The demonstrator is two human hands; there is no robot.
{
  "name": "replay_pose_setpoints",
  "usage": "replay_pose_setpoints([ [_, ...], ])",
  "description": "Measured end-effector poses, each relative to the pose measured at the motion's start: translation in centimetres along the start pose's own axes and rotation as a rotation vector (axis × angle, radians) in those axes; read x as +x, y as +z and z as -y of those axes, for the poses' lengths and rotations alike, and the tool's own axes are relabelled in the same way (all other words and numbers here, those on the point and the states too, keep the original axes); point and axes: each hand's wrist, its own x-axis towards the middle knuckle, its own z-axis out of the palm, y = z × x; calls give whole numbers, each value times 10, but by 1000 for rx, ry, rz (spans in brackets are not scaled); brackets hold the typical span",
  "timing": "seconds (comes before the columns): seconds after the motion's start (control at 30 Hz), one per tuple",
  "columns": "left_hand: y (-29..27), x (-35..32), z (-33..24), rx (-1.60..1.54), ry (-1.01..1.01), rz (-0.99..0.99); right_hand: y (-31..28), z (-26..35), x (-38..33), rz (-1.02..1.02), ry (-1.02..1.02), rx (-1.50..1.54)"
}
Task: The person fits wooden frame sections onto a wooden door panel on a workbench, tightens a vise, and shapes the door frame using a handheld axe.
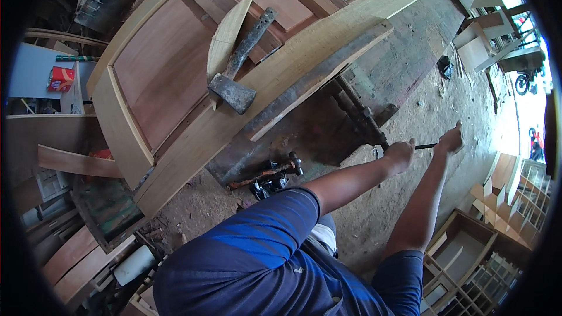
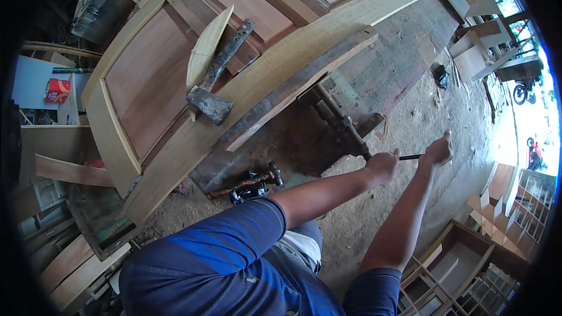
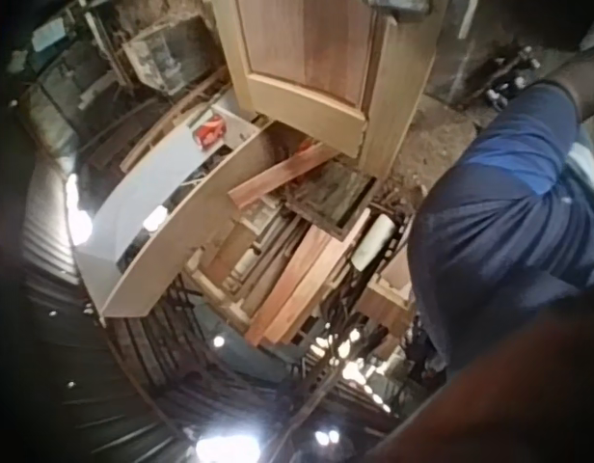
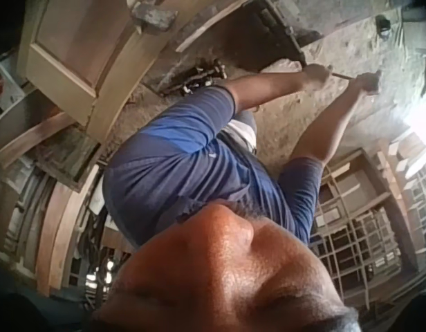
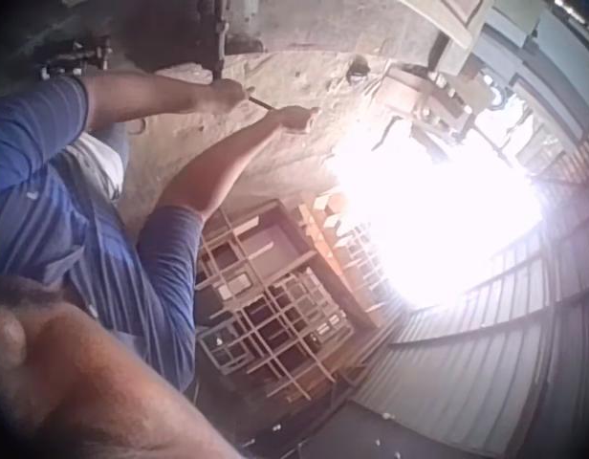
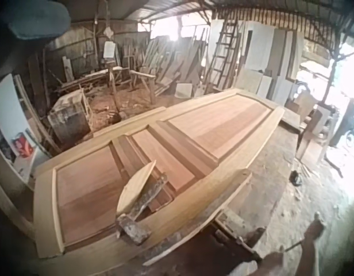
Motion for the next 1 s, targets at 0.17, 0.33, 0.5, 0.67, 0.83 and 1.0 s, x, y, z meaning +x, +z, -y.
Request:
replay_pose_setpoints([
  [0.17,-5,4,1,-27,-4,12,-5,-20,4,150,-136,-461],
  [0.33,-8,11,-4,-16,-145,63,-11,-2,9,122,42,-238],
  [0.5,13,33,8,5,-110,77,38,10,11,252,556,20],
  [0.67,30,44,16,144,-196,7,80,5,-1,509,704,116],
  [0.83,21,44,10,160,-249,67,82,3,-2,473,661,118],
  [1.0,24,44,12,131,-289,97,81,7,-3,488,756,115],
])
